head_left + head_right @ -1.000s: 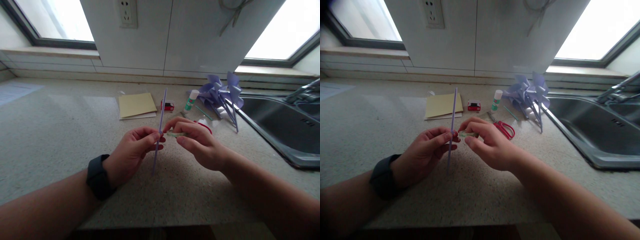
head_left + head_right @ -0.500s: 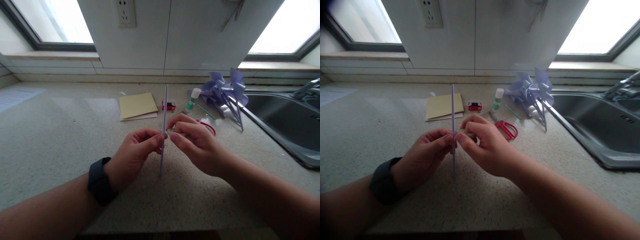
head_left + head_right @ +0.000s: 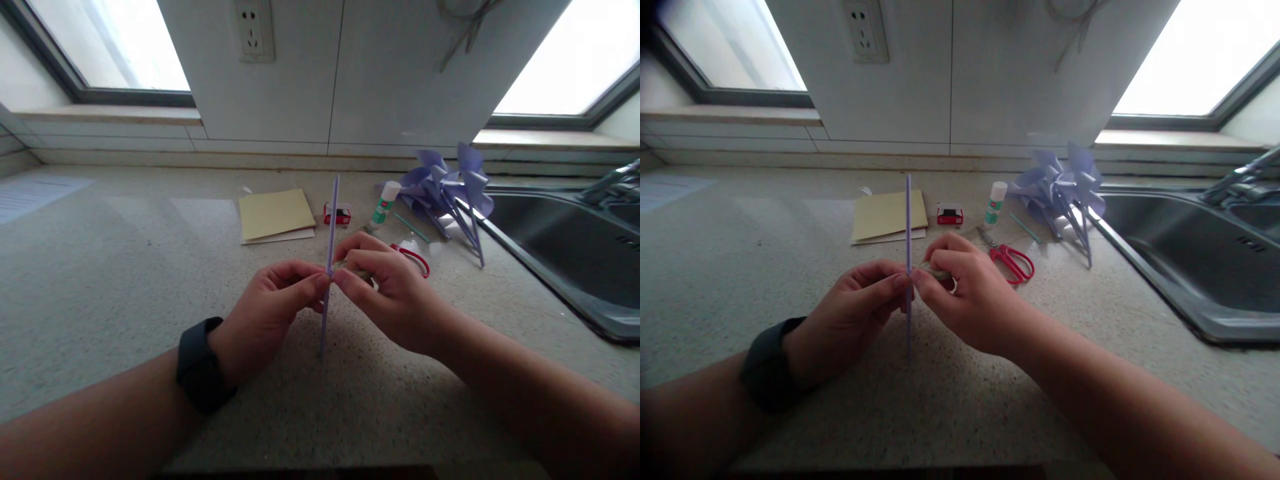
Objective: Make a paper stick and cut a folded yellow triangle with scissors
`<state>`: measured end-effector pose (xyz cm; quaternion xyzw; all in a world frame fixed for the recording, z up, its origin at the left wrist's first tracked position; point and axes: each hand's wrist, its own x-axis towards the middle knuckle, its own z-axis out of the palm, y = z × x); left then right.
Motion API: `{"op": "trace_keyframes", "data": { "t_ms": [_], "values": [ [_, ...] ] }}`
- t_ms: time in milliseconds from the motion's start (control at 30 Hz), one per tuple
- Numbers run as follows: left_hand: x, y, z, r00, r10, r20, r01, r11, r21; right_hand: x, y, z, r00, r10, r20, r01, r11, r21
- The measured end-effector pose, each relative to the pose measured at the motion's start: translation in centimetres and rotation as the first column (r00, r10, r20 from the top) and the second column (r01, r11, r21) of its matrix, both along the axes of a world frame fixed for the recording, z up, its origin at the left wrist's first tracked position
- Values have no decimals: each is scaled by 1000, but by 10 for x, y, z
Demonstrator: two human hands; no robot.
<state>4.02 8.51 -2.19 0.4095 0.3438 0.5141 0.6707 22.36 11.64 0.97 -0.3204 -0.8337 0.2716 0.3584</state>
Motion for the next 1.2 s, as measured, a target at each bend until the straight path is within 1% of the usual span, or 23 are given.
{"op": "trace_keyframes", "data": {
  "t_ms": [233, 433, 667, 833, 1000, 1200],
  "values": [
    [-1, -1, -2, 1000, -12, -7, 12, 1000, 9, 0, 1, -1, 1000, -25, 5, 25, 1000, -18],
    [1, -1, 1, 1000, -10, -16, 10, 1000, 7, 0, 2, -2, 999, -40, -4, 40, 999, -30],
    [1, -2, 0, 999, 6, -41, -4, 999, 49, 1, 2, -2, 999, -46, -21, 45, 998, -39],
    [-1, 1, -3, 997, -32, -73, 39, 995, 95, 1, 0, 1, 999, -30, 11, 31, 999, -31],
    [0, 0, -3, 998, -21, -66, 27, 996, 86, 3, -1, 2, 1000, -1, 19, 1, 999, -37],
    [-1, -1, -2, 999, -42, -22, 44, 997, 65, 7, -1, 1, 999, 40, -24, -41, 997, -72]
  ]
}}
